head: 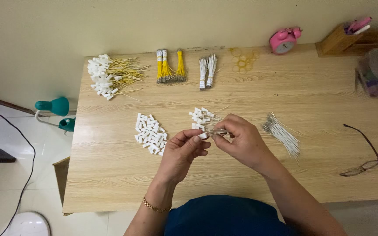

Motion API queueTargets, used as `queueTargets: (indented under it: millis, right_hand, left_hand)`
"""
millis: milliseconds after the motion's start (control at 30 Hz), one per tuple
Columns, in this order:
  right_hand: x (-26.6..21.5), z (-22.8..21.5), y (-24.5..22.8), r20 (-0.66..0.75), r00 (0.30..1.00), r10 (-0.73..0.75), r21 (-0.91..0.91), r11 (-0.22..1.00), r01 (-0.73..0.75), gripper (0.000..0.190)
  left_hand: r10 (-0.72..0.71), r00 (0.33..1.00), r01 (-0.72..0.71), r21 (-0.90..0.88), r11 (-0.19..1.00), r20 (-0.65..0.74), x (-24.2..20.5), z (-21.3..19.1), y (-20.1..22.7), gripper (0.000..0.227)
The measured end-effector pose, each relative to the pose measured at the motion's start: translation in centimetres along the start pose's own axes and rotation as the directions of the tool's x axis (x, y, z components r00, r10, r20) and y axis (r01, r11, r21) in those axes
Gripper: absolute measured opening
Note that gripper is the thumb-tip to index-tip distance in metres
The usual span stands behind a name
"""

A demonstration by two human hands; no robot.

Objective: The person is attaching white connectors to wire ends and organizing them on a desk.

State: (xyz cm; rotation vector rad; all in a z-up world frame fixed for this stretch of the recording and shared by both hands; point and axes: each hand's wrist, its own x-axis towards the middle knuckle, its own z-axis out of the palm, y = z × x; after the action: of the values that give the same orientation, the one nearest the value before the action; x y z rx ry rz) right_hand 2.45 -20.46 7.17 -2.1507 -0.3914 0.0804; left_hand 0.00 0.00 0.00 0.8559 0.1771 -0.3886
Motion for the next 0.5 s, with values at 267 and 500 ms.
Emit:
queueTargets:
  millis: [267, 500]
  right_hand:
    - [-0.30, -0.21, -0.15, -0.006, 0.996, -0.093, -0.161, 0.983, 0.091, 0.019]
    - [-0.33, -0.65, 0.00, 0.010, 1.000, -0.016, -0.182, 0.983, 0.018, 0.019]
  left_hand:
    - [-0.012, 1.000, 0.012, -0.030, 0.999, -0.002, 0.01, -0.19, -0.13, 0.020]
    - [0.005, 1.000, -0.005, -0.021, 1.000, -0.023, 0.31, -0.50, -0.19, 0.018]
